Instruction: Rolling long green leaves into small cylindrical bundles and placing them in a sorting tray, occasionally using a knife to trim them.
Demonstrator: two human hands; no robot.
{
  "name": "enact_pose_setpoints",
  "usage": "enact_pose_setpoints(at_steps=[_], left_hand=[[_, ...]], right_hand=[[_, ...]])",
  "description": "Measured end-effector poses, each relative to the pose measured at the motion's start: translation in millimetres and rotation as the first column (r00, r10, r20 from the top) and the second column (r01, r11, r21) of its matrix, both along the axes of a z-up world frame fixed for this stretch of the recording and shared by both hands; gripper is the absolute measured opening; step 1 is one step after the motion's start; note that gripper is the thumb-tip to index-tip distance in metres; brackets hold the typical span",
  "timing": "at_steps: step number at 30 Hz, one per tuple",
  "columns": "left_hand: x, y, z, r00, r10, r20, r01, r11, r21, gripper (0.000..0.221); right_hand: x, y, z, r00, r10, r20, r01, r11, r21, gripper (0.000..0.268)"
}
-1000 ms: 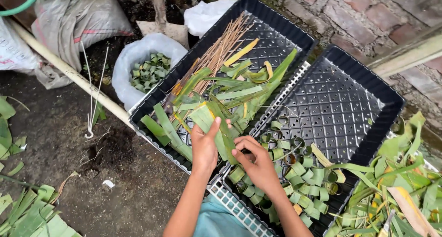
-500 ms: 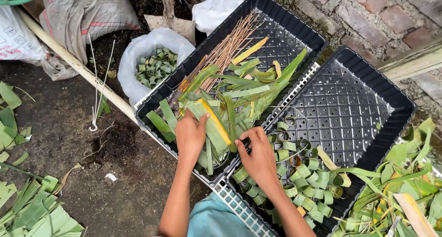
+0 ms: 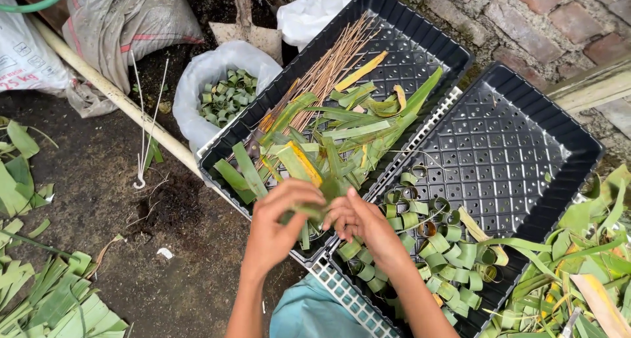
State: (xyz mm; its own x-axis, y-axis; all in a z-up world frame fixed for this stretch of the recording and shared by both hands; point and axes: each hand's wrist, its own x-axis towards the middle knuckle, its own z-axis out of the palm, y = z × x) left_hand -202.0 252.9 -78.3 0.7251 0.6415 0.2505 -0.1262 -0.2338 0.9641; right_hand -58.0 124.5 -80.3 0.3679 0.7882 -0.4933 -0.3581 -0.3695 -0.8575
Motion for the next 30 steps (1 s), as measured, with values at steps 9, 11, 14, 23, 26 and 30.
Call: enact_pose_setpoints(at_steps=[9,11,14,23,26,30], left_hand=[[27,-41,30,0.936,-0.349,0.049,0.336,0.841,-0.423,0.019],[42,-53,16,0.912,-0.404,0.075,0.375,0.742,-0.556,0.026],[69,-71,11,0.823,-0.567,0.036,0.4,0.534,-0.745,0.049],[119,-124,6,0.633,-0.771,-0.066,0.429,0.42,-0.8,0.024],[123,-127,12,0.617,-0.787,0.006,0.495,0.383,-0.78,0.027],[129,-129,27,0.617,-0.787,-0.004,0.544,0.43,-0.721,0.022]], right_hand=[[25,-67,34,0.838,-0.52,0.168,0.474,0.845,0.248,0.011],[25,-85,37,0.788,-0.582,0.202,0.533,0.808,0.253,0.01],[27,-113,27,0.671,-0.667,0.324,0.589,0.745,0.313,0.013],[26,-170,30,0.04,-0.462,0.886,0.469,0.792,0.392,0.025],[26,-187,11,-0.219,-0.301,0.928,0.374,0.853,0.365,0.029],[29,-195,9,-0.356,-0.197,0.914,0.324,0.891,0.318,0.03]])
